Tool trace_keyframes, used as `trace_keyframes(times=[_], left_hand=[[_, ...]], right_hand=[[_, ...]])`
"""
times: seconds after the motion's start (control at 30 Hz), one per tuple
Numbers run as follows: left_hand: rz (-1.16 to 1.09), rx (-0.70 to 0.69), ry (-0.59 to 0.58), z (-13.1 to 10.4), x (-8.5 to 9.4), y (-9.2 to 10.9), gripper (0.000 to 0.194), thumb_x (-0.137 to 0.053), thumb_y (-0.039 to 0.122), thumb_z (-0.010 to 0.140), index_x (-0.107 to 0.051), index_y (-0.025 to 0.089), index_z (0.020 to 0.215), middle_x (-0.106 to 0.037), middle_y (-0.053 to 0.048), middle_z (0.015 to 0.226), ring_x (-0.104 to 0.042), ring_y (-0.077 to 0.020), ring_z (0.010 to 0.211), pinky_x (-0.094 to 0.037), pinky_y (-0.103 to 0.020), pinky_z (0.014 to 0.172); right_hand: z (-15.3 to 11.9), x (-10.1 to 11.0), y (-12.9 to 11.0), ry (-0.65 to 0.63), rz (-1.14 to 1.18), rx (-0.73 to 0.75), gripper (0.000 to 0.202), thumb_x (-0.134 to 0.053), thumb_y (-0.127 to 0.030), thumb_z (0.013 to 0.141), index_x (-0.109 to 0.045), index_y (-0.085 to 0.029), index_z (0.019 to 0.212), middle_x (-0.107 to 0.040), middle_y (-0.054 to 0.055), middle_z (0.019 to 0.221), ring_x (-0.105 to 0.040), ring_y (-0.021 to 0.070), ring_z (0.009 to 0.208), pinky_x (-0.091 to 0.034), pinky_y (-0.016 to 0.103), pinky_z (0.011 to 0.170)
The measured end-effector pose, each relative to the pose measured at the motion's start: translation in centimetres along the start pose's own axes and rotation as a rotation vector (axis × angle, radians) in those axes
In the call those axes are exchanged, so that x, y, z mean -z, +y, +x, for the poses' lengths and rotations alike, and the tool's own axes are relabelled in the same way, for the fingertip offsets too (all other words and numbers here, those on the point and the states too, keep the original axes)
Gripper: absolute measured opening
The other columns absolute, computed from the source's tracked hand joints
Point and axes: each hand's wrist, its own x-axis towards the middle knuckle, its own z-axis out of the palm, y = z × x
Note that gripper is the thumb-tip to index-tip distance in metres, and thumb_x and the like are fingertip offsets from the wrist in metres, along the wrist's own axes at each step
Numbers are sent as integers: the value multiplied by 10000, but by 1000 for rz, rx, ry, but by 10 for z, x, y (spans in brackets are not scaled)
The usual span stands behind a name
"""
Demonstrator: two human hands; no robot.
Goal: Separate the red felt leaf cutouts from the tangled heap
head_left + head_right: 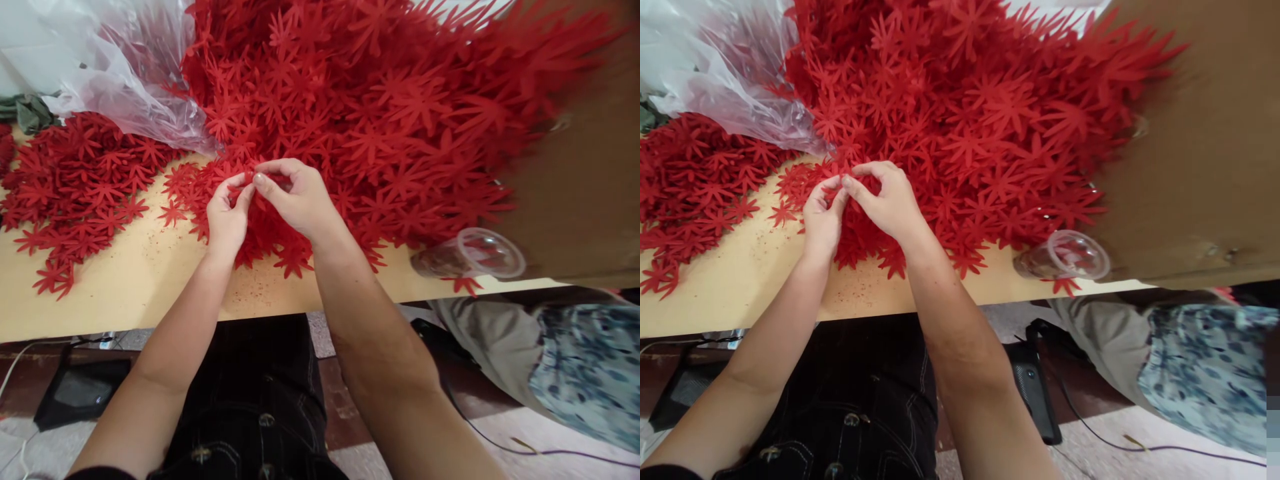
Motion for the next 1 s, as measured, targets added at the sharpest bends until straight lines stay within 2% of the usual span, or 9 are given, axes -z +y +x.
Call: trace_keyframes(times=[0.17,0.27,0.4,0.57,0.8,0.9,1.0], left_hand=[[84,-30,67,-1,3,4,147,-533,309,836,-600,203,912,-656,-26,985,-598,-122,975,-433,-291,941],[105,-57,48,-3,4,7,212,-501,373,849,-605,204,925,-647,-35,1044,-579,-124,1035,-401,-291,986],[86,-26,6,-3,4,5,328,-457,487,839,-603,209,933,-638,-40,1059,-571,-130,1051,-395,-295,991],[12,14,0,-3,2,4,310,-520,490,804,-595,216,929,-631,-20,1026,-582,-130,1020,-422,-312,965],[-73,23,-90,-6,-2,8,254,-598,417,776,-602,220,936,-627,-23,996,-593,-135,980,-446,-330,937],[-19,-17,-53,-6,-1,10,299,-652,382,739,-598,252,1003,-611,-20,1035,-581,-140,1003,-440,-327,937],[65,-79,-22,-6,0,12,262,-666,335,733,-617,263,980,-613,-16,1037,-577,-137,986,-443,-311,916]], right_hand=[[-3,-3,3,-90,46,-65,156,-657,-298,688,-613,-189,791,-650,24,833,-595,147,788,-485,366,832],[-3,-7,3,-54,70,-82,66,-616,-207,688,-573,-190,735,-629,7,766,-577,129,720,-491,347,786],[-1,-7,6,-1,103,-84,70,-577,-158,691,-535,-205,722,-594,-9,746,-556,119,714,-483,323,749],[2,-4,14,49,101,-82,65,-565,-264,747,-528,-220,776,-546,-11,730,-534,119,714,-456,300,674],[3,-4,13,143,105,-96,317,-578,-507,744,-467,-219,671,-463,-29,598,-455,93,578,-399,270,552],[2,-3,11,133,82,-101,371,-567,-565,731,-457,-220,652,-419,-33,570,-439,96,579,-380,267,539],[1,-3,8,83,103,-91,372,-582,-572,715,-470,-220,675,-453,-26,614,-462,103,624,-401,271,572]])
